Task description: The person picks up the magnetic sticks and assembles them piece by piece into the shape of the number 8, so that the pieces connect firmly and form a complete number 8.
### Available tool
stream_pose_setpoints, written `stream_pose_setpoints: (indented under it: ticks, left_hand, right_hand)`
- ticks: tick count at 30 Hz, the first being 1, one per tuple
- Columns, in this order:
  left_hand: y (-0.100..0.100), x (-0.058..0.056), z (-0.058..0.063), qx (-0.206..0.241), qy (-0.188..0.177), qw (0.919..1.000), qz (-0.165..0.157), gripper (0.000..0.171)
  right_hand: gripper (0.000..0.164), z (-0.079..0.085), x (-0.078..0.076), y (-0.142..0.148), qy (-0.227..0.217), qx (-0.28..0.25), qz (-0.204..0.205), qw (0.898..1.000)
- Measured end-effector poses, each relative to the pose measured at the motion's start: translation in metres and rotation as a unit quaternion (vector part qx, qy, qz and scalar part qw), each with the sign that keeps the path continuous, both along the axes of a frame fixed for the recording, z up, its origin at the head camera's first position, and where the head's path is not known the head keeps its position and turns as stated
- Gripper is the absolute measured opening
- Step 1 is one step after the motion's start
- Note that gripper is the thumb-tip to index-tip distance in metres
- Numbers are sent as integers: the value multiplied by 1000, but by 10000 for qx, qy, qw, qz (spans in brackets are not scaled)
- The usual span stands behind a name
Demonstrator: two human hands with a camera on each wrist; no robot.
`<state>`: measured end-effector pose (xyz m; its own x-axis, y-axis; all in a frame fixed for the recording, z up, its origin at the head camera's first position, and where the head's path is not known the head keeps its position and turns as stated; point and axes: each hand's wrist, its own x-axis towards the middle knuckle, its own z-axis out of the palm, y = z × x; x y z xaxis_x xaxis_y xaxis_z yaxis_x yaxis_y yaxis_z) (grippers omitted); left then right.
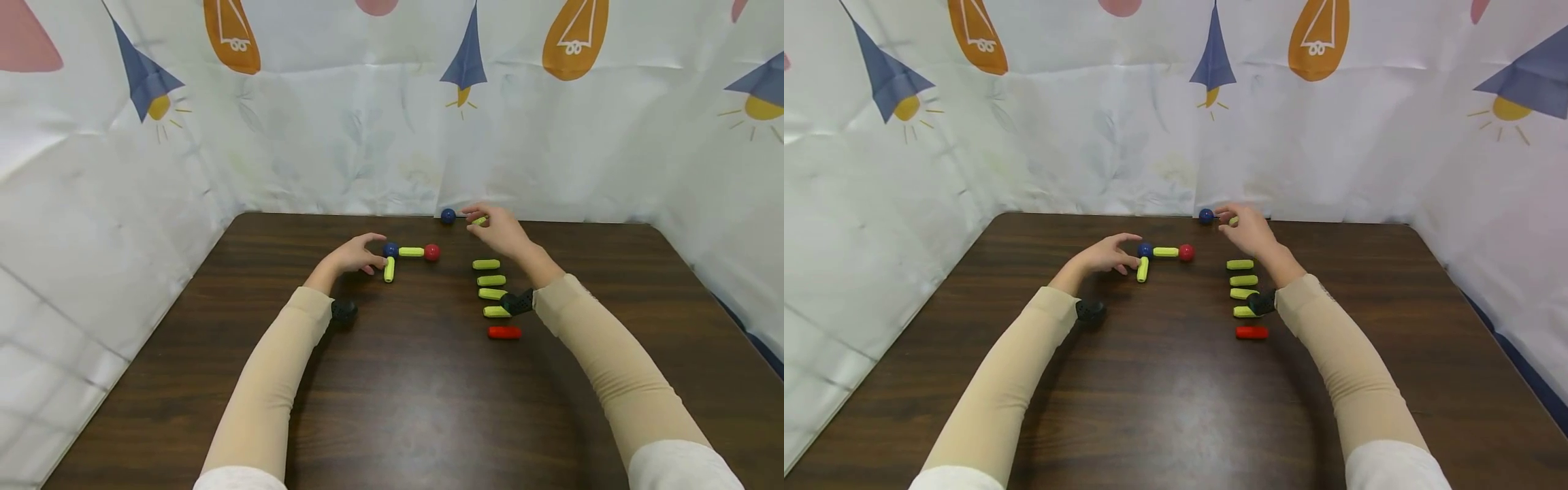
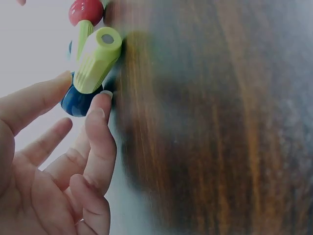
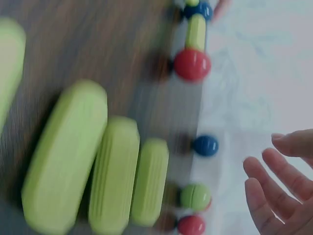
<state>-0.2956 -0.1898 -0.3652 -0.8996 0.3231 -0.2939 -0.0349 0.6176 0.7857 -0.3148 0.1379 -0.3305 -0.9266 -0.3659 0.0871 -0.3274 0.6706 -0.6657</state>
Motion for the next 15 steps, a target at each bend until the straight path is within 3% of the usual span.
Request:
stream_pose_setpoints:
  ticks: [5, 15]
  left_hand:
    - [3, 1, -1, 119, 48, 9999, -79, 71]
    - [7, 1, -4, 249, 53, 9992, -320, 62]
  right_hand:
    - [41, -7, -15, 23, -13, 72, -370, 9993]
    - [44, -25, -37, 45, -36, 394, -592, 9975]
